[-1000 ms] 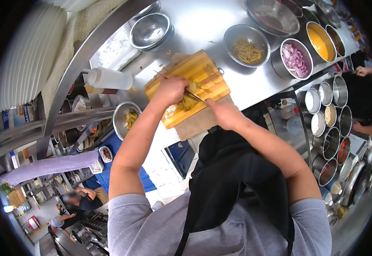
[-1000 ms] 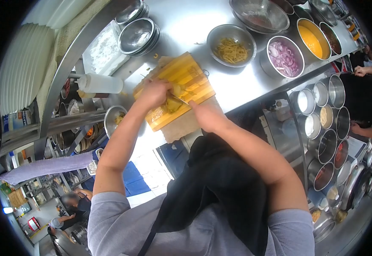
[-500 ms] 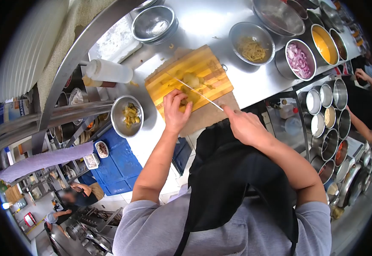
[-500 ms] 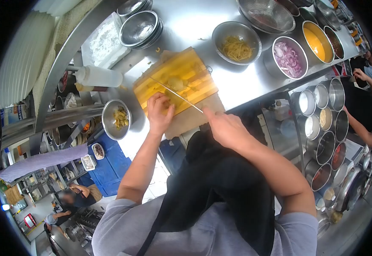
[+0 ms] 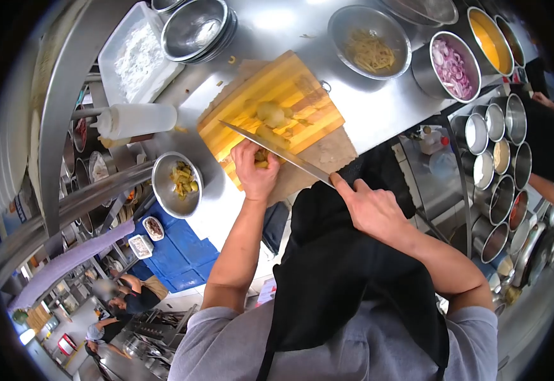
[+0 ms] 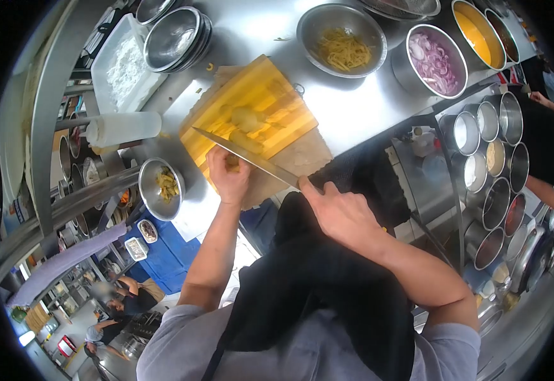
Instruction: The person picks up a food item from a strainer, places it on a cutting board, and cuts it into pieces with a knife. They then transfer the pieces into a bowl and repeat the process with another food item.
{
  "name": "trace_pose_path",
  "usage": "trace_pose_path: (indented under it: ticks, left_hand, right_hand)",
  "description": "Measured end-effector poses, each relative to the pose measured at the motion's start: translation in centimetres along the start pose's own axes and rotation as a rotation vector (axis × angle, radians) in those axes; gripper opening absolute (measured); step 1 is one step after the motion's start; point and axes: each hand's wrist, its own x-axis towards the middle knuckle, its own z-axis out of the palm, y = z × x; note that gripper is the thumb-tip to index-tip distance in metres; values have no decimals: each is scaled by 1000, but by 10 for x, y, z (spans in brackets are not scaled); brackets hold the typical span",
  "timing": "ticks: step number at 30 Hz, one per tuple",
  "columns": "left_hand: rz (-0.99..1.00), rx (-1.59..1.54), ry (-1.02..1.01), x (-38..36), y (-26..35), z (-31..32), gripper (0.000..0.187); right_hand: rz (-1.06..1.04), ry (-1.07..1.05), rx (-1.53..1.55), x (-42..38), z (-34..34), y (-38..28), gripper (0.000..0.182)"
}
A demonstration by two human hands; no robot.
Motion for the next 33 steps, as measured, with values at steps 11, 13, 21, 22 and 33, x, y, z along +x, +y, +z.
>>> trace_pose_path:
  ticks: [11,13,21,22,33]
  left_hand:
    - [18,31,10,0,1,2,36]
    - [17,38,8,2,2,1,36]
    - [-26,-4,12,3,4,3,35]
    - [-27,-3,11,3,2,3,35]
    - [-11,-15,19,7,4,3,33]
  right_hand:
    - [-3,-33,29,6,4,3,65]
    - [-4,-30,26,8,3,2,66]
    - [-46,-29,61,16,2,3,52]
    - [-46,-31,62,19,2,2,52]
    - [-35,-22,72,31,-2,-2,62]
